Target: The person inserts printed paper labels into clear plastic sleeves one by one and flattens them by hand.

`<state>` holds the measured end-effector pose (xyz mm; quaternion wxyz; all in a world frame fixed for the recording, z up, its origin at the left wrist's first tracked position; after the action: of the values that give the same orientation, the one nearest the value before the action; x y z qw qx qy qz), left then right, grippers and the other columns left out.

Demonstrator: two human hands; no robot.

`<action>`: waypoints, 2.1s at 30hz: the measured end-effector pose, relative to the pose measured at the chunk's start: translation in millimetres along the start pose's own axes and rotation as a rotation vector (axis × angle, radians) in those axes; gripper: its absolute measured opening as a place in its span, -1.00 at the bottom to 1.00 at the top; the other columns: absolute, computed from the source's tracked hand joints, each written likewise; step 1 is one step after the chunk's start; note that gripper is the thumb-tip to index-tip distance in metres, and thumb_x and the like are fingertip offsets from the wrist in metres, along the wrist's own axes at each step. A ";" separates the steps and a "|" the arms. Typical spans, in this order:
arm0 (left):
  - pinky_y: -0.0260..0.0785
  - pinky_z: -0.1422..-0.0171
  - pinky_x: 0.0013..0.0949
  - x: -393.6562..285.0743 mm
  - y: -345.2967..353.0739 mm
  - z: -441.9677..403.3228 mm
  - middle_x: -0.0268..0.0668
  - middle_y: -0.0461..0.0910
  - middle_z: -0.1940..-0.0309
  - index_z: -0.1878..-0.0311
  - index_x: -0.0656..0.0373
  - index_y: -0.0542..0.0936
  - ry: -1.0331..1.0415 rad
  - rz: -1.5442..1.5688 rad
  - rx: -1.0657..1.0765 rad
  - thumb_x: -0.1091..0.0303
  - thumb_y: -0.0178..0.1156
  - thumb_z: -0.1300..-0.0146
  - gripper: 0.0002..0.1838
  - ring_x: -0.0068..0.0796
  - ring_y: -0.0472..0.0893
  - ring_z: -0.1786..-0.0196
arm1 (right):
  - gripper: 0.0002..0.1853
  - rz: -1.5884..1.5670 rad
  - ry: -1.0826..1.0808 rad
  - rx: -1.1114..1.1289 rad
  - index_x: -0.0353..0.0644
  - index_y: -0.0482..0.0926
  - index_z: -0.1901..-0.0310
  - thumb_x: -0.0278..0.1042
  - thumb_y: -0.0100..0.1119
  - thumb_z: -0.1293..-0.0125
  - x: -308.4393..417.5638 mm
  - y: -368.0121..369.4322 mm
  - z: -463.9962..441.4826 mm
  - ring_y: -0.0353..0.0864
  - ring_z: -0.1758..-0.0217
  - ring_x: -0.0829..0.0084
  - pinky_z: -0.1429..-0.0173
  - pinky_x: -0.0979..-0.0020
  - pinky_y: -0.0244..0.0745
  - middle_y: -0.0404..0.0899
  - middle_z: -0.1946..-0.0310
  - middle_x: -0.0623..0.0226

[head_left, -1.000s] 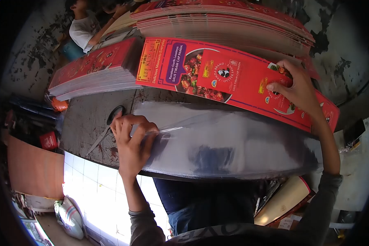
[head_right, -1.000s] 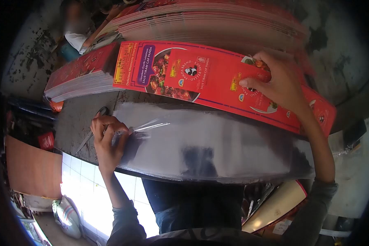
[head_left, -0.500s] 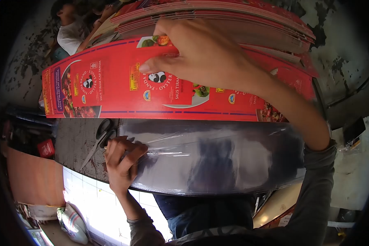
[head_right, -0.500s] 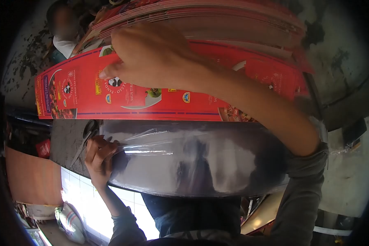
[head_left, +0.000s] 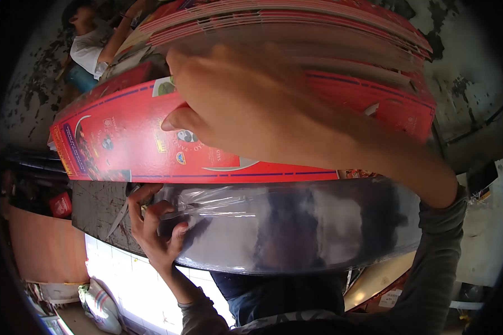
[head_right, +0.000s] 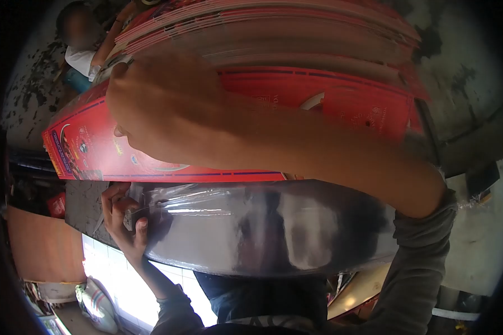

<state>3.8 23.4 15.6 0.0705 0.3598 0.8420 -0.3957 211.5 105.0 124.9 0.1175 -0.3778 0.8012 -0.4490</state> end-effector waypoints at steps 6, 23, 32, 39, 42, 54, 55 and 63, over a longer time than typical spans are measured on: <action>0.32 0.16 -0.29 3.6 2.5 -0.2 -0.11 0.46 0.27 0.35 0.27 0.43 -0.093 0.104 -0.002 -0.03 -0.05 -0.25 -0.54 -0.21 0.49 0.23 | -0.69 -0.112 0.016 -0.033 -0.47 0.51 0.46 -0.29 0.26 0.02 -2.7 0.0 6.8 0.60 0.45 0.12 0.39 0.21 0.47 0.54 0.60 0.01; 0.29 0.21 -0.33 1.8 1.3 -6.2 -0.12 0.52 0.32 0.37 0.31 0.46 -0.190 0.136 0.116 -0.04 -0.21 -0.22 -0.48 -0.25 0.52 0.29 | -0.71 -0.037 0.042 -0.137 -0.25 0.59 0.58 -0.15 0.22 -0.01 -7.0 -11.8 -31.9 0.60 0.54 0.21 0.45 0.19 0.48 0.53 0.67 0.13; 0.28 0.19 -0.32 5.0 3.9 -5.3 -0.06 0.50 0.33 0.48 0.30 0.34 -0.122 0.209 0.092 -0.09 -0.19 -0.17 -0.47 -0.21 0.49 0.28 | -0.73 -0.158 0.010 -0.049 -0.20 0.63 0.52 -0.13 0.21 -0.03 15.7 13.4 -54.2 0.62 0.41 0.23 0.38 0.21 0.50 0.58 0.55 0.18; 0.27 0.19 -0.34 5.5 5.0 -4.1 -0.06 0.50 0.31 0.48 0.31 0.34 -0.105 0.221 0.086 -0.07 -0.16 -0.16 -0.48 -0.22 0.46 0.29 | -0.73 -0.148 -0.005 0.001 -0.22 0.62 0.52 -0.15 0.22 -0.02 14.4 14.1 -62.8 0.62 0.39 0.21 0.34 0.20 0.50 0.58 0.53 0.15; 0.26 0.18 -0.35 5.3 7.8 -4.2 -0.07 0.49 0.31 0.47 0.32 0.34 -0.097 0.243 0.077 -0.06 -0.15 -0.16 -0.49 -0.24 0.45 0.29 | -0.67 -0.171 -0.068 -0.125 -0.32 0.54 0.60 -0.17 0.21 -0.06 10.4 16.9 -60.0 0.58 0.60 0.21 0.46 0.23 0.46 0.48 0.77 0.15; 0.26 0.16 -0.37 1.4 4.9 -7.2 -0.10 0.47 0.34 0.49 0.34 0.32 -0.163 0.261 0.073 0.08 -0.11 -0.13 -0.59 -0.26 0.44 0.30 | -0.56 -0.109 0.057 0.082 -0.40 0.46 0.43 -0.07 0.24 -0.03 -6.7 15.2 -28.1 0.51 0.56 0.17 0.44 0.24 0.36 0.46 0.68 0.08; 0.26 0.16 -0.37 0.2 4.8 -7.2 -0.10 0.47 0.34 0.49 0.34 0.32 -0.165 0.258 0.070 0.08 -0.11 -0.13 -0.59 -0.26 0.44 0.30 | -0.55 -0.121 0.094 0.057 -0.39 0.45 0.41 -0.05 0.25 -0.03 -9.4 17.6 -23.2 0.50 0.57 0.18 0.45 0.26 0.34 0.44 0.68 0.10; 0.26 0.14 -0.37 2.6 2.9 -10.2 -0.09 0.44 0.36 0.48 0.34 0.31 -0.146 0.315 0.107 0.28 -0.09 0.05 -0.74 -0.25 0.42 0.32 | -0.54 -0.138 0.257 0.073 -0.32 0.46 0.35 -0.01 0.30 0.00 -33.9 6.1 8.0 0.46 0.59 0.34 0.43 0.30 0.30 0.39 0.71 0.19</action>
<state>5.5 33.3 19.7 0.1736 0.4608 0.7456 -0.4490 236.0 126.0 110.3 -0.0034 -0.3671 0.7647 -0.5296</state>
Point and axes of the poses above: each hand's wrist, its own z-axis away from the middle knuckle, its own y-axis out of the palm, x = y × z, the point moved 1 cm from there along -z, towards the middle knuckle
